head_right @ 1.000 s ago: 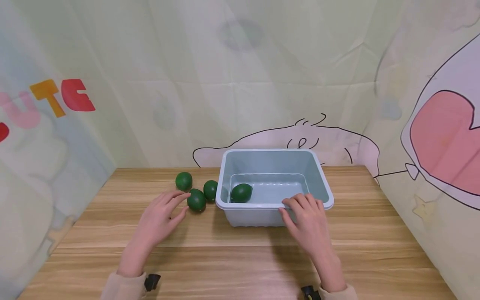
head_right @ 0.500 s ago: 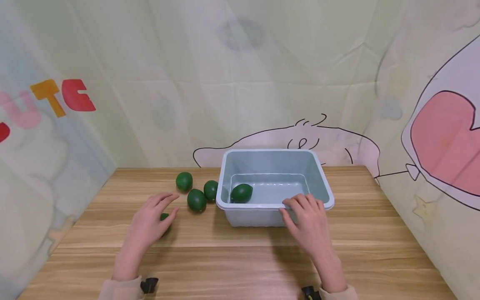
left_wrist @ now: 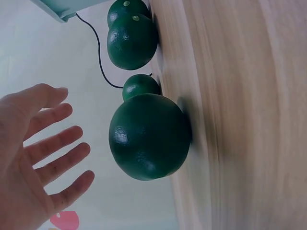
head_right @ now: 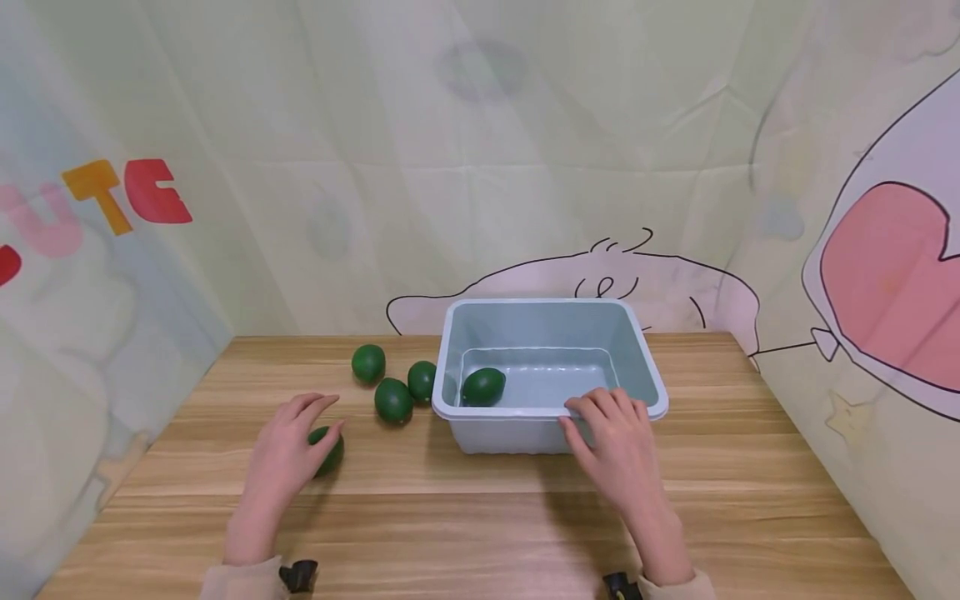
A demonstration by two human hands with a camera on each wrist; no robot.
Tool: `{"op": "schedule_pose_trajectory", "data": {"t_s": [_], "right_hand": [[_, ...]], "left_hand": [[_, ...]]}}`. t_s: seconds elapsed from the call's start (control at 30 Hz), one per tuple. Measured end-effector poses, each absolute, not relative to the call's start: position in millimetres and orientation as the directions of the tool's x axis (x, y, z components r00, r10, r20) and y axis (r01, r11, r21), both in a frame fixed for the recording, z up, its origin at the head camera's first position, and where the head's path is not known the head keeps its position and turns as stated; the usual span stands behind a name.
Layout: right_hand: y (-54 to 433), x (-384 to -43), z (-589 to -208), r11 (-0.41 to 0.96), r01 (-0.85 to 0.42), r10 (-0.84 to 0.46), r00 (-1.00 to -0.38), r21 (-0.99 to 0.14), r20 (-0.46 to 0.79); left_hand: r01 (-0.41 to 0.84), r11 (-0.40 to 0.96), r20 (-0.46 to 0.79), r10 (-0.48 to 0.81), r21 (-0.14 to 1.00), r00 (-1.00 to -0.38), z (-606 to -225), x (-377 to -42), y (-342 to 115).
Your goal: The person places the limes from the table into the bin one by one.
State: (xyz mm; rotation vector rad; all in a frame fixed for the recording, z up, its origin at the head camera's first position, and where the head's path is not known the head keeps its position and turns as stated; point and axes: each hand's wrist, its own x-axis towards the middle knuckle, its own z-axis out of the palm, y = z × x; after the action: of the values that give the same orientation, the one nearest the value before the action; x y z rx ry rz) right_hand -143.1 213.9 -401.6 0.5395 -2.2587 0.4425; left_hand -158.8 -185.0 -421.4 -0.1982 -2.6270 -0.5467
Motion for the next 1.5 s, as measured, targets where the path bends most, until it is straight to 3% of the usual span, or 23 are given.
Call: {"op": "schedule_pose_trajectory", "data": {"t_s": [0.33, 0.83, 1.5], "right_hand": [[213.6, -144.0, -400.7, 0.849, -0.508, -0.241, -0.619, -0.147, 0.748], [213.6, -141.4, -401.9, 0.846, -0.512, -0.242, -0.616, -0.148, 0.750], [213.5, -142.5, -401.5, 0.848, -0.509, -0.239, -0.611, -0.144, 0.755]], "left_hand": [[0.160, 0.909, 0.393, -0.005, 0.386, -0.919, -424.0, -161.2, -190.4], [0.135, 0.917, 0.370, -0.014, 0.374, -0.929, -427.9, -160.3, -197.6], [0.094, 0.908, 0.235, -0.005, 0.409, -0.972, -431.2, -161.2, -204.6]]}}
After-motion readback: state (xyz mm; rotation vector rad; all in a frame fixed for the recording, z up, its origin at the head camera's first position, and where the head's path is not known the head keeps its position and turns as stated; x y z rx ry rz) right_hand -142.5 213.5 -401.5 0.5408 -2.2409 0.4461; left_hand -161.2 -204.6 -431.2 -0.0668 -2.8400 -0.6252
